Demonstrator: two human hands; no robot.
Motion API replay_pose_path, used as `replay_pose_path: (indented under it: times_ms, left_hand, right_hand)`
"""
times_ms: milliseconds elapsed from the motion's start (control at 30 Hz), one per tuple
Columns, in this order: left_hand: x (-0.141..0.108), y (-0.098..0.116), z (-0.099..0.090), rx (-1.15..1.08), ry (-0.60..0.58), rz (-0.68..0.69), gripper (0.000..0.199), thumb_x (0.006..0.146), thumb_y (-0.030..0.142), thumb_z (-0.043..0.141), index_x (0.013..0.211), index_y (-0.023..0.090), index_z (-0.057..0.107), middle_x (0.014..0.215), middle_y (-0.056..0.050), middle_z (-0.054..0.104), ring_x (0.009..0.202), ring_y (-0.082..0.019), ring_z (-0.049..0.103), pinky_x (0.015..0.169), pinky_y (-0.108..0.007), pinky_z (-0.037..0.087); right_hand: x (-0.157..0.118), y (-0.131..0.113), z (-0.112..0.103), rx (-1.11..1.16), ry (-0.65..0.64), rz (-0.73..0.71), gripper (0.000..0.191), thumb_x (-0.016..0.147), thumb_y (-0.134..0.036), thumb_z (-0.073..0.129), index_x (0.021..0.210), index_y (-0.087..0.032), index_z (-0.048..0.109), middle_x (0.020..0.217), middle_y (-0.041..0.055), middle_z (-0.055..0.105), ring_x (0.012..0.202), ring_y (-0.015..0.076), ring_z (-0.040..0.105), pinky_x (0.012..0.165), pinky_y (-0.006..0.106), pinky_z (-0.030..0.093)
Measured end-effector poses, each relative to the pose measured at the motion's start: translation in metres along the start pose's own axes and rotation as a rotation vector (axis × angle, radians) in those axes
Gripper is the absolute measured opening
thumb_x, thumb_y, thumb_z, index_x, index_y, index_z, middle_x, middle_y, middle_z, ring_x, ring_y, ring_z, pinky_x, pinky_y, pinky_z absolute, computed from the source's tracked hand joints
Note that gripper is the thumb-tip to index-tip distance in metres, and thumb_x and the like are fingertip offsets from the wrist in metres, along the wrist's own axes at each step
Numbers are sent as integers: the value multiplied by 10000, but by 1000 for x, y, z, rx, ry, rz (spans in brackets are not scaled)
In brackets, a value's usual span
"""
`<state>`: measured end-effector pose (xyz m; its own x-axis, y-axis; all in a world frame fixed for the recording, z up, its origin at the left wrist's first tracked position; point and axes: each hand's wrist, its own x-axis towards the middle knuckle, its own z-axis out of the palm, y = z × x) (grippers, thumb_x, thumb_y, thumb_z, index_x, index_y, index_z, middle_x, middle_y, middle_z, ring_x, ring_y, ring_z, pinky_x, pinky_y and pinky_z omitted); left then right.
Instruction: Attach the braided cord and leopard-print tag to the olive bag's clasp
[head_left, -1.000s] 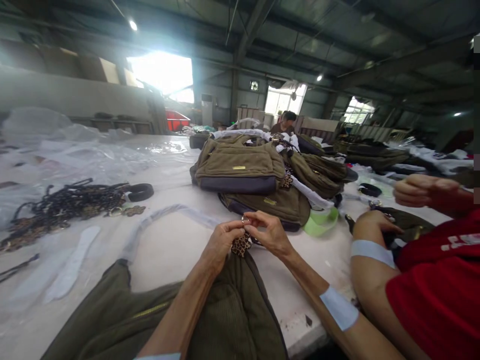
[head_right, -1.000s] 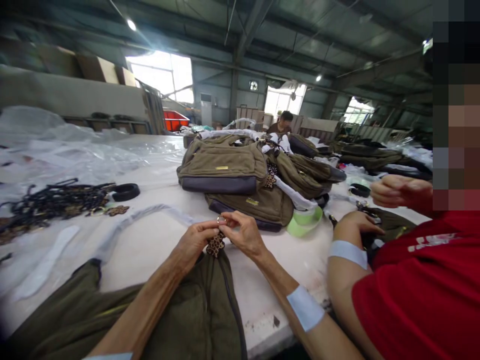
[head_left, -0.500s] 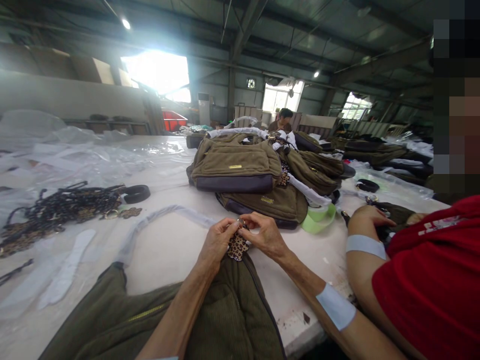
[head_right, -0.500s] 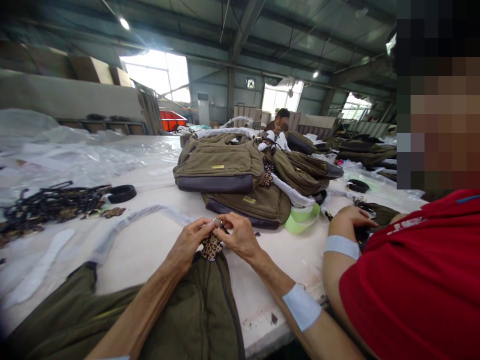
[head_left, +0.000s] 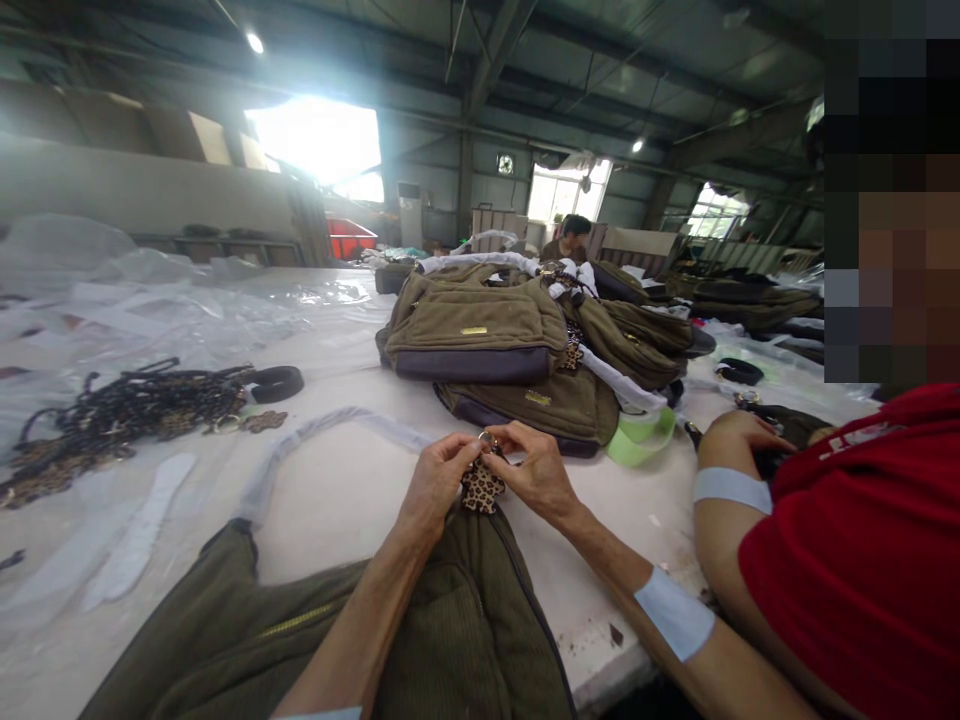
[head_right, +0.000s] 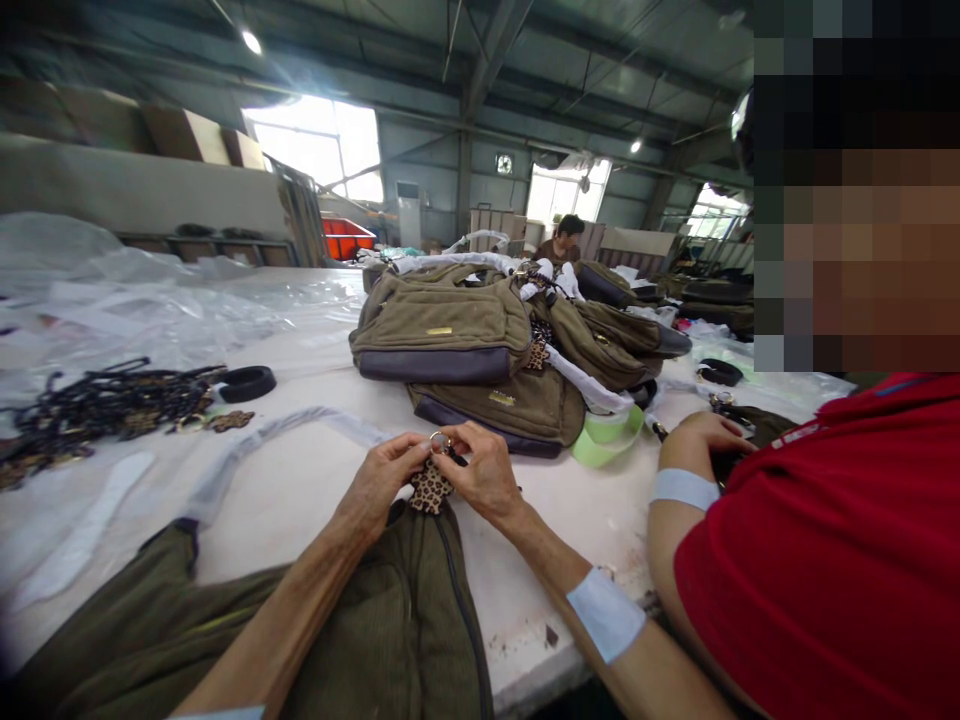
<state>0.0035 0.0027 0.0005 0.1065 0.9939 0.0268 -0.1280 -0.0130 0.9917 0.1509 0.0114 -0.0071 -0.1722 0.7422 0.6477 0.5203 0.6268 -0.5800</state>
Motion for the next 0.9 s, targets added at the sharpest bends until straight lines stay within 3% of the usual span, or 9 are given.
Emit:
replay_pose_path:
  times_ms: [400,767,900]
  left_hand:
    - [-5,7,-1,-81,20,-70,310,602,389,732,780,135,735,710,-57,684,636,-138,549,607,-244,400]
    - [-4,6,-3,-112,-48,-83,302,681,413,692,804,138,715,730,-45,682,634,-106,558,647,-223,410]
    - [-3,3,-4,-117,-26,-93,322,629,423,729,757,129,695,685,-48,669,612,-123,573,646,-247,430]
  right_hand:
    - [0,-1,1,9,-38,1,195,744,-203,661,937,-175,670,728,10,598,653,128,518,618,235,422]
    - [2,1,-2,39,-52,-77,272,769,-169,605,1038,-177,646,828,30,627,671,123,526,644,237,445]
    - [1,-1,-1,28,-66,-105,269,771,-165,585,1033,-164,647,800,28,616,654,117,530,629,230,450]
